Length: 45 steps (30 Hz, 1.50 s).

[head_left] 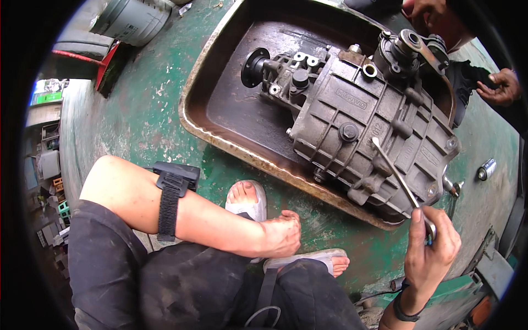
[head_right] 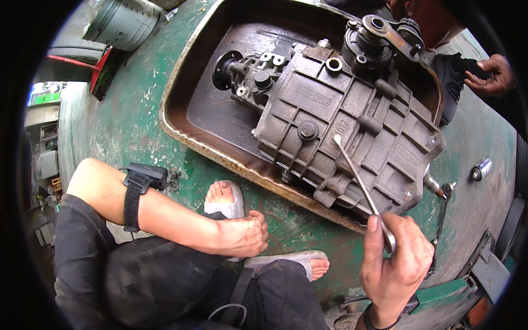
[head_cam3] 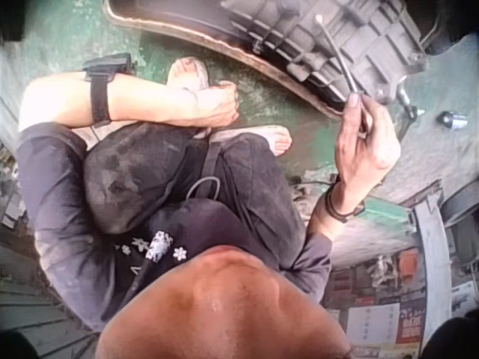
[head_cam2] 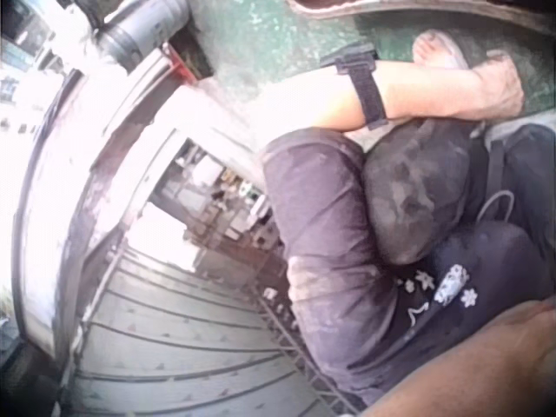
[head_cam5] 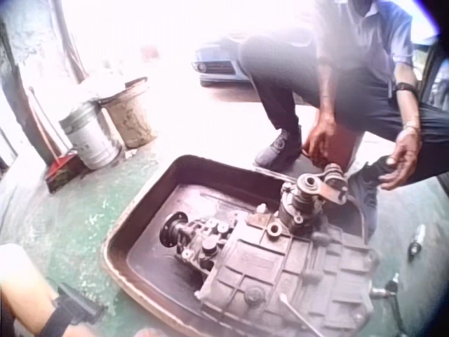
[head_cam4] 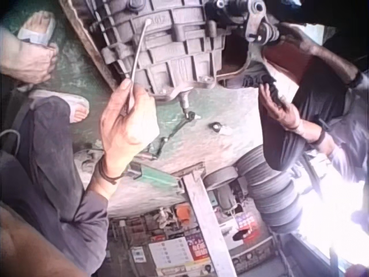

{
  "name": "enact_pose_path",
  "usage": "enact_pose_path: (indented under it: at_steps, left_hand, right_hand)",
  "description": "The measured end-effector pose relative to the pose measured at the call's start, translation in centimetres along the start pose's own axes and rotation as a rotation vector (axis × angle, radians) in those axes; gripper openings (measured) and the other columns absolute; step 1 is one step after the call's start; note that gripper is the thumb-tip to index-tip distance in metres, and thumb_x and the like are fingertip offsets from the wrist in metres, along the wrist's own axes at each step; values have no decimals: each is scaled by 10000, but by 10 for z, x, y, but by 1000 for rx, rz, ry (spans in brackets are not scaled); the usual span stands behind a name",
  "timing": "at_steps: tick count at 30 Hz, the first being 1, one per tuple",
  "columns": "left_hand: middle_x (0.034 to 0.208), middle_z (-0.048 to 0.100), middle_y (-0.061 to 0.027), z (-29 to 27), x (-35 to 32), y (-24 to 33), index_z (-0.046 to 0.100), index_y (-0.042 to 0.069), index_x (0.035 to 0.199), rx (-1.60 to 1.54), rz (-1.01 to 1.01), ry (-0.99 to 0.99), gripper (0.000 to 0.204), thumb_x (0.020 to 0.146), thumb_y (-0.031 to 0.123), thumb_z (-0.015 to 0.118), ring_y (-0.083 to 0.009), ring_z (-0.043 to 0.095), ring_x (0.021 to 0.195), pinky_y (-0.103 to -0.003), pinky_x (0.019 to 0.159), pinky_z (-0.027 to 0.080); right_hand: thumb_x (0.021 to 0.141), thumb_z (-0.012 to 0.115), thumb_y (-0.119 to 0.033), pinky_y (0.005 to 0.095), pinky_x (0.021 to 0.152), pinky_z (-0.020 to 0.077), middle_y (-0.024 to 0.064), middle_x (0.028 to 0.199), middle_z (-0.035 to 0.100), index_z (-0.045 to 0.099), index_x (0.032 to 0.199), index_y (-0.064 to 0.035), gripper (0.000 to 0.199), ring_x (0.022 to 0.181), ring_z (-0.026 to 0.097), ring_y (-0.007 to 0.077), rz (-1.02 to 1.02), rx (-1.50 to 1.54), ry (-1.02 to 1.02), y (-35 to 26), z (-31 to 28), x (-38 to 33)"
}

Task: The person unscrews bolts from a gearbox using a power tool and then uses a wrench and a screwdriver to pry off a component, placing small metal parts on the floor.

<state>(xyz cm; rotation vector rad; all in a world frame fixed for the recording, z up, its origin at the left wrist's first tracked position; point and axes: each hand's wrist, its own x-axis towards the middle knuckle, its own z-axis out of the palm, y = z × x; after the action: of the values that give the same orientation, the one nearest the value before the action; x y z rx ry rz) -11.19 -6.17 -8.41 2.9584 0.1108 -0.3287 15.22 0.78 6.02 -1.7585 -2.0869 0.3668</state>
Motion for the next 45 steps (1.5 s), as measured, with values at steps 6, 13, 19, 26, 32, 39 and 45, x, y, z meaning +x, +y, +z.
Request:
enact_pose_path:
  at_steps: [6, 13, 19, 26, 32, 39, 45]
  left_hand:
    - [705, 576, -144, 3, 13, 16, 601, 42, 782, -34, 18, -219, 260, 843, 254, 463, -312, 565, 643, -527, 630, 457]
    - [858, 595, -215, 5, -16, 14, 614, 28, 773, 2, -388, -215, 340, 833, 316, 442, -403, 579, 861, -595, 784, 455]
    - [908, 635, -119, -8, -7, -9, 644, 17, 978, -48, 83, -274, 297, 854, 232, 480, -295, 609, 871, -453, 771, 457]
    - [920, 615, -100, -38, 18, -36, 592, 24, 1110, -25, 295, -375, 336, 818, 185, 542, -263, 610, 881, -395, 767, 437]
    - [928, 617, -87, -72, 51, -42, 599, 32, 1191, -82, 365, -502, 374, 848, 171, 547, -226, 621, 894, -364, 788, 466]
    - [947, 623, -94, -72, 64, -42, 591, 33, 1213, -74, 363, -533, 374, 865, 160, 541, -228, 625, 915, -359, 800, 470]
    - [997, 624, -101, -78, 73, -41, 573, 34, 1243, -115, 322, -518, 396, 870, 157, 534, -231, 623, 951, -360, 819, 461]
  right_hand:
    - [801, 732, -31, 345, 523, 402, 117, 666, 584, 609, 795, 19, 133, 530, 522, 273, -14, 69, 27, 0, -4, -1]
    - [795, 749, -97, 362, 551, 459, 93, 643, 586, 604, 769, -29, 162, 542, 576, 277, -134, 131, -124, -8, 6, -3]
    - [850, 721, -167, 300, 466, 366, 62, 531, 518, 623, 750, -25, 200, 440, 519, 179, 125, 124, 58, 14, -18, -14]
    - [874, 686, -213, 297, 467, 342, 71, 539, 478, 654, 791, -5, 226, 443, 461, 140, 231, -343, 438, 69, -52, -36]
    - [877, 676, -225, 300, 474, 344, 82, 578, 486, 660, 832, -13, 217, 459, 452, 142, 158, -413, 504, 115, -39, -56]
    - [884, 663, -216, 292, 475, 344, 75, 594, 488, 663, 853, -12, 206, 463, 451, 137, 167, -314, 433, 121, -49, -58]
    - [890, 652, -209, 286, 475, 345, 69, 608, 489, 667, 870, -11, 199, 467, 449, 132, 115, -244, 400, 119, -39, -52]
